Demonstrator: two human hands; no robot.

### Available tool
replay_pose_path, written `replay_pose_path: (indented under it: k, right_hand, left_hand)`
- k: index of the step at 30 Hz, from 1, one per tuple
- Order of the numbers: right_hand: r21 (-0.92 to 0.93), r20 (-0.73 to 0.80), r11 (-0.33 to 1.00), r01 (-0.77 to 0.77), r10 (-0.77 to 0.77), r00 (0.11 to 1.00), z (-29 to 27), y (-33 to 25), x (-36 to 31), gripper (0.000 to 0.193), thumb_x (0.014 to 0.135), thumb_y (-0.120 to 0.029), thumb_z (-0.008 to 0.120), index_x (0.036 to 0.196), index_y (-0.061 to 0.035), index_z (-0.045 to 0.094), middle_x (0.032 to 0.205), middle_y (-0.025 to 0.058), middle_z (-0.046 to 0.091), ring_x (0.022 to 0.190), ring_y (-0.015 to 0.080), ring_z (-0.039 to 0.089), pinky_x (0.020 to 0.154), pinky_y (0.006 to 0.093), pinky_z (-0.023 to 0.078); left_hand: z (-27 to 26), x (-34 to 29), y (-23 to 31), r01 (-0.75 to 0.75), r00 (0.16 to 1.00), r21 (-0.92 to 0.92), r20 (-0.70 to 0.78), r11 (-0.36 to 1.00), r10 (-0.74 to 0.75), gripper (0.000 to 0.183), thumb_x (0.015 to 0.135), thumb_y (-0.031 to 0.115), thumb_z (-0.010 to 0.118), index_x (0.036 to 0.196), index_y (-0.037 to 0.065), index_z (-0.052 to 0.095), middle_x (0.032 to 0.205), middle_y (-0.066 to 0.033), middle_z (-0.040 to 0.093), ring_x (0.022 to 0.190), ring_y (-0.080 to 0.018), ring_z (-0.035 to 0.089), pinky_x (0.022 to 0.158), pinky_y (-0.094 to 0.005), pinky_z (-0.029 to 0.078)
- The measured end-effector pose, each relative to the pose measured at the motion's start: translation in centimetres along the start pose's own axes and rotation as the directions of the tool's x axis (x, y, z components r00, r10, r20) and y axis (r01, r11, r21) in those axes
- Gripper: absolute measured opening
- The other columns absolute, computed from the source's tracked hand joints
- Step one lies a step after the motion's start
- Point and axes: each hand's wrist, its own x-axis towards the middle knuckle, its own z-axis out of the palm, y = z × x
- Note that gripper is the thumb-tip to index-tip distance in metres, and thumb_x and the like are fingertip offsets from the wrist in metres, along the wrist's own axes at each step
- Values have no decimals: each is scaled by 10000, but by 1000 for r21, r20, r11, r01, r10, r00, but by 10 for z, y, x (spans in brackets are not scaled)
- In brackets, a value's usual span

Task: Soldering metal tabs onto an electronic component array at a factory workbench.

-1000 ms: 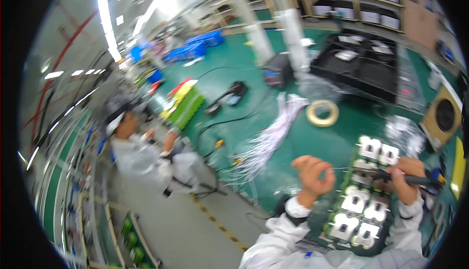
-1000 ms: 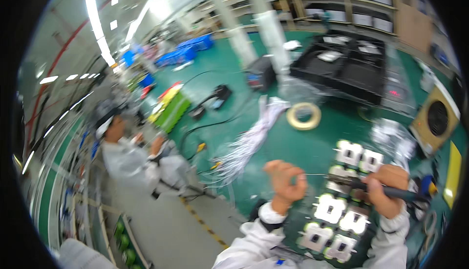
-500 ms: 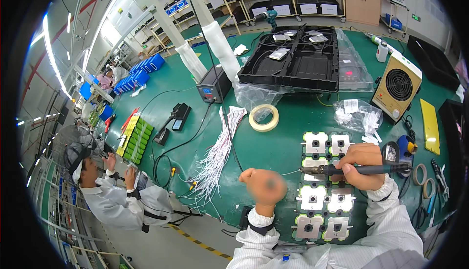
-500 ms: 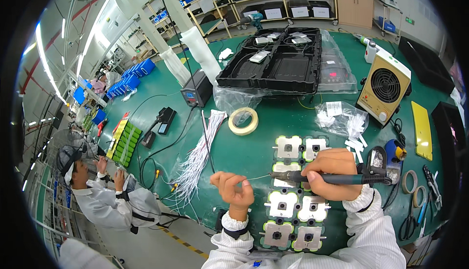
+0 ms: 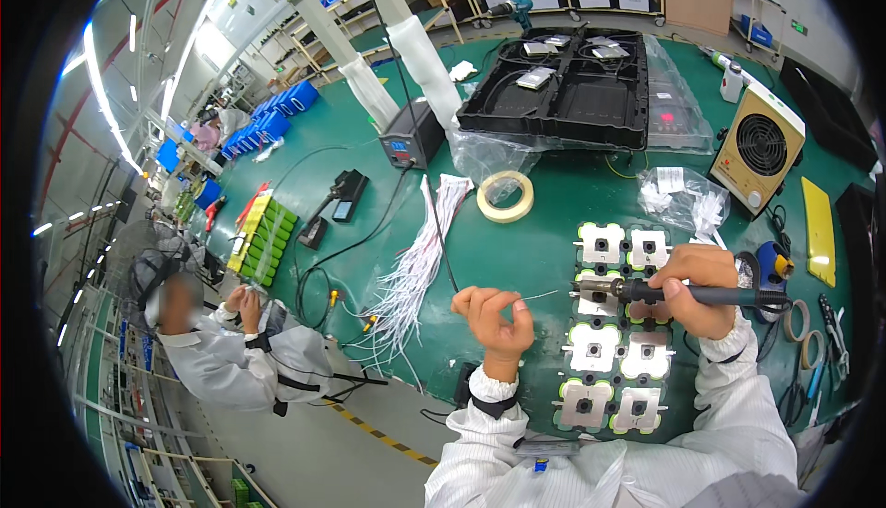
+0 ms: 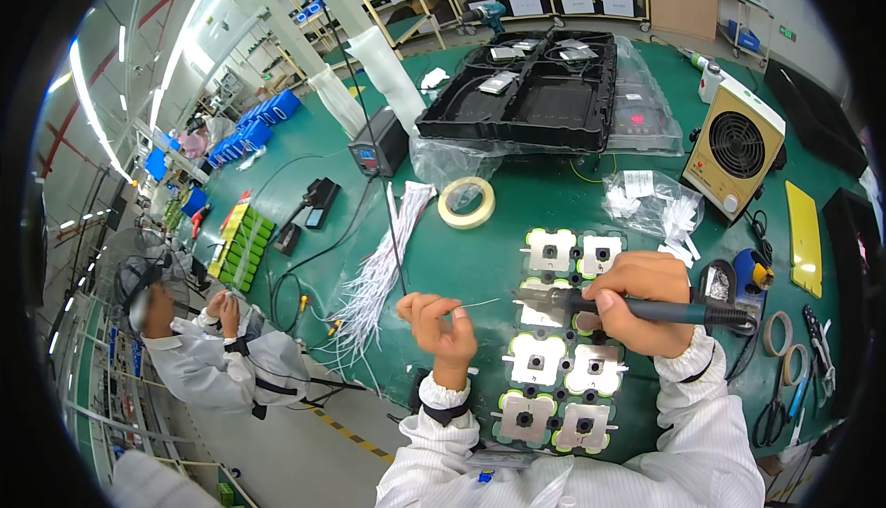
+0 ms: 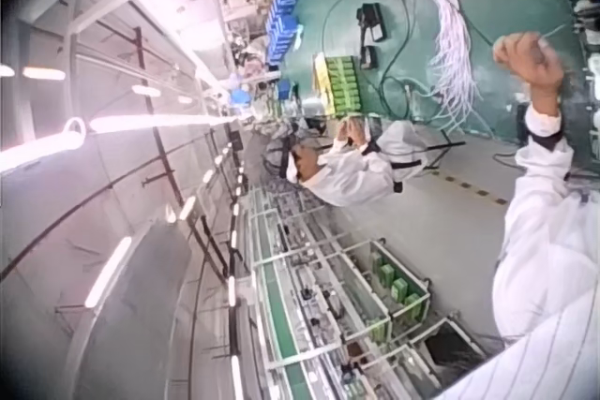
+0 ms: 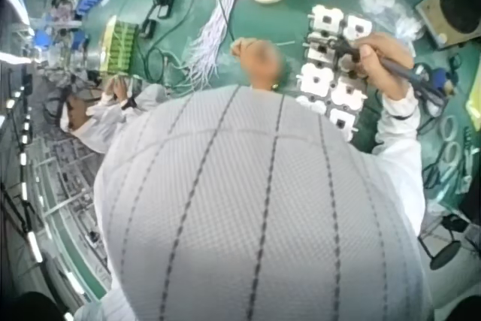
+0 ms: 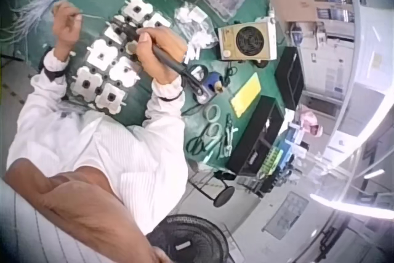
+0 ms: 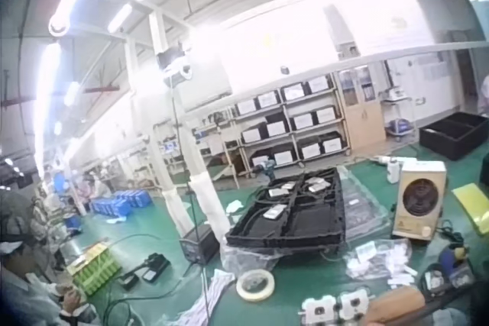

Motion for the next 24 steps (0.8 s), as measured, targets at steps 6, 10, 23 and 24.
replay_pose_path:
  k: [6, 10, 23, 24]
  right_hand:
    - [25, -41, 999, 23, -22, 999, -2, -15, -10, 123, 844, -86, 641, 816, 8, 715, 623, 99, 639, 512, 227, 593, 500, 348, 461]
    - [94, 55, 995, 39, -45, 997, 4, -25, -19, 130, 846, -79, 647, 783, 12, 714, 633, 105, 647, 503, 234, 585, 498, 358, 456]
    - [100, 170, 995, 26, -43, 985, 9, -29, -21, 140, 875, -107, 663, 812, 4, 722, 652, 109, 667, 530, 251, 624, 516, 371, 487]
    - [107, 172, 994, 26, -44, 984, 9, -28, -20, 140, 875, -107, 663, 812, 4, 722, 652, 109, 667, 530, 251, 624, 516, 371, 487]
  left_hand:
    - [-54, 3, 16, 25, 999, 41, -48, 999, -23, 159, 694, 80, 650, 848, 119, 645, 821, -41, 601, 855, -282, 491, 802, -393, 375]
    - [-76, -5, 37, -22, 995, 19, 95, 1000, 20, 166, 699, 40, 672, 855, 85, 637, 809, -50, 632, 814, -275, 504, 783, -406, 376]
    - [-81, -5, 59, -47, 976, 108, 216, 993, 22, 142, 680, 62, 718, 794, 121, 657, 817, -18, 636, 837, -260, 523, 812, -398, 350]
    - [-80, -5, 58, -45, 976, 98, 215, 994, 23, 141, 679, 63, 719, 791, 122, 658, 817, -16, 637, 837, -259, 524, 811, -398, 349]
